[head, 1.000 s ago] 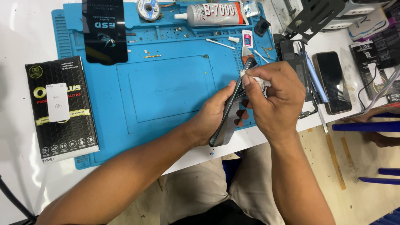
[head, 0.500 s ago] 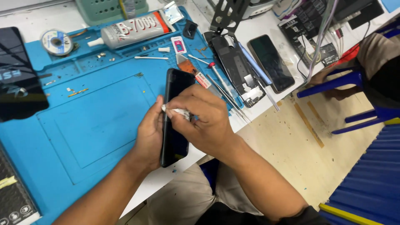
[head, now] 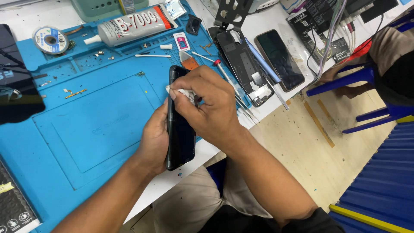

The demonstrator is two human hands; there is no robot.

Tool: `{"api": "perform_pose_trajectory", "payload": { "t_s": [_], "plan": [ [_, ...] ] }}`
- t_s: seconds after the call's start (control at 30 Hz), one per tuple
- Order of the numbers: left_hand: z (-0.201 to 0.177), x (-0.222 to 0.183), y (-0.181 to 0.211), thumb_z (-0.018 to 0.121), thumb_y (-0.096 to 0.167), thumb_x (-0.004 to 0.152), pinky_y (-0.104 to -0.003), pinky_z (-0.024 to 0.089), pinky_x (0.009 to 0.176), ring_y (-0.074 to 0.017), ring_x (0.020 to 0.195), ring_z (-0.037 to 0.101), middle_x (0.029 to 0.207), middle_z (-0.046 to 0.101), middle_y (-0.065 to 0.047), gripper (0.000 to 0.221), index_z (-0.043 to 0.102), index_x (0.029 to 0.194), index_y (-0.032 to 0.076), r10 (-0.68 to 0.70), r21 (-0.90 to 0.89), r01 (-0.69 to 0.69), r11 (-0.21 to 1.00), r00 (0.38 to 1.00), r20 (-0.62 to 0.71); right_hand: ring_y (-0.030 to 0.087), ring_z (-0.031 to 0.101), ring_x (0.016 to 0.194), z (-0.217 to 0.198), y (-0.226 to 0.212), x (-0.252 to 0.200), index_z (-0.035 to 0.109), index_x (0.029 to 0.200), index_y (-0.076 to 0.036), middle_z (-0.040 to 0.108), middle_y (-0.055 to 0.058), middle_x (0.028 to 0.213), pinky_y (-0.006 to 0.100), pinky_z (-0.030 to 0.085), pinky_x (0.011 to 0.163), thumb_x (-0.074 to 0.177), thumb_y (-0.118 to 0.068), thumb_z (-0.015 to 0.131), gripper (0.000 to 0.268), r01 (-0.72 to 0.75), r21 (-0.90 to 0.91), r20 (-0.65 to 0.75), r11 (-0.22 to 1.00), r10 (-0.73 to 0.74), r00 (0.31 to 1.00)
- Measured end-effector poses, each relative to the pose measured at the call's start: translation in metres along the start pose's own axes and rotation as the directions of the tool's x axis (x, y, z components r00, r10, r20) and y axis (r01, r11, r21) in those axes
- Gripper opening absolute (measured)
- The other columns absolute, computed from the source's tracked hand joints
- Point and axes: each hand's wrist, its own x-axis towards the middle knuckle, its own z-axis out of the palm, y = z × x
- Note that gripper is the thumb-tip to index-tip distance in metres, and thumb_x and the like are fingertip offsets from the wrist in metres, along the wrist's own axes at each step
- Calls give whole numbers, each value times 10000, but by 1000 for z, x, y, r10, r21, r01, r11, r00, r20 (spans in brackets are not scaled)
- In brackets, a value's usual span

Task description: Cleaning a smartphone screen with a cloth and testing the charging port with a cable

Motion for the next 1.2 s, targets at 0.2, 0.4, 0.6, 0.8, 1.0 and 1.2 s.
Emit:
{"api": "perform_pose_trajectory", "payload": {
  "t_s": [0.2,0.4,0.6,0.8,1.0,1.2],
  "plan": [
    [-4,1,-2,447,415,1082,-266,519,719,-109,802,634,870,657,-12,392,679,1097,99,21,-94,-17,995,999,32,260,669,833,2,-2,-5,687,984,10,667,138,917,354,543,764,960,-27,680,44,-2,13,8,1000,2,1000],
    [-9,3,-5,457,381,1069,-308,525,878,-175,945,660,979,684,-91,396,659,1103,42,19,-168,-13,986,999,35,239,670,785,3,-7,-15,700,965,5,665,130,897,331,532,710,905,14,718,64,-39,28,34,999,38,999],
    [-5,3,-5,421,406,1069,-318,536,892,-203,989,683,1025,707,-107,462,672,1175,33,-2,-90,0,996,1000,-19,233,650,763,-2,-4,-11,708,953,19,653,137,881,327,514,686,900,41,717,58,-6,41,61,999,3,998],
    [-18,14,-23,504,410,1045,-366,563,690,-209,764,675,872,685,-102,369,680,1077,88,89,-140,-100,985,992,-84,267,678,843,1,2,-8,720,988,29,696,157,921,377,554,768,996,-86,684,121,101,78,60,992,-105,993],
    [-20,10,-17,434,525,1023,-362,541,682,-240,728,644,823,661,-149,516,661,1025,63,-12,-10,11,1000,999,-45,205,630,904,0,5,-22,683,1079,7,649,136,1003,297,504,814,1048,-125,690,136,-212,105,76,972,205,976],
    [-20,12,-19,375,460,1089,-348,512,695,-193,793,653,994,705,-96,469,664,1100,90,34,-19,-32,999,994,101,169,600,766,-3,4,-21,661,1133,15,586,147,1044,227,585,551,1069,-125,620,158,-264,151,78,953,255,964]
  ]
}}
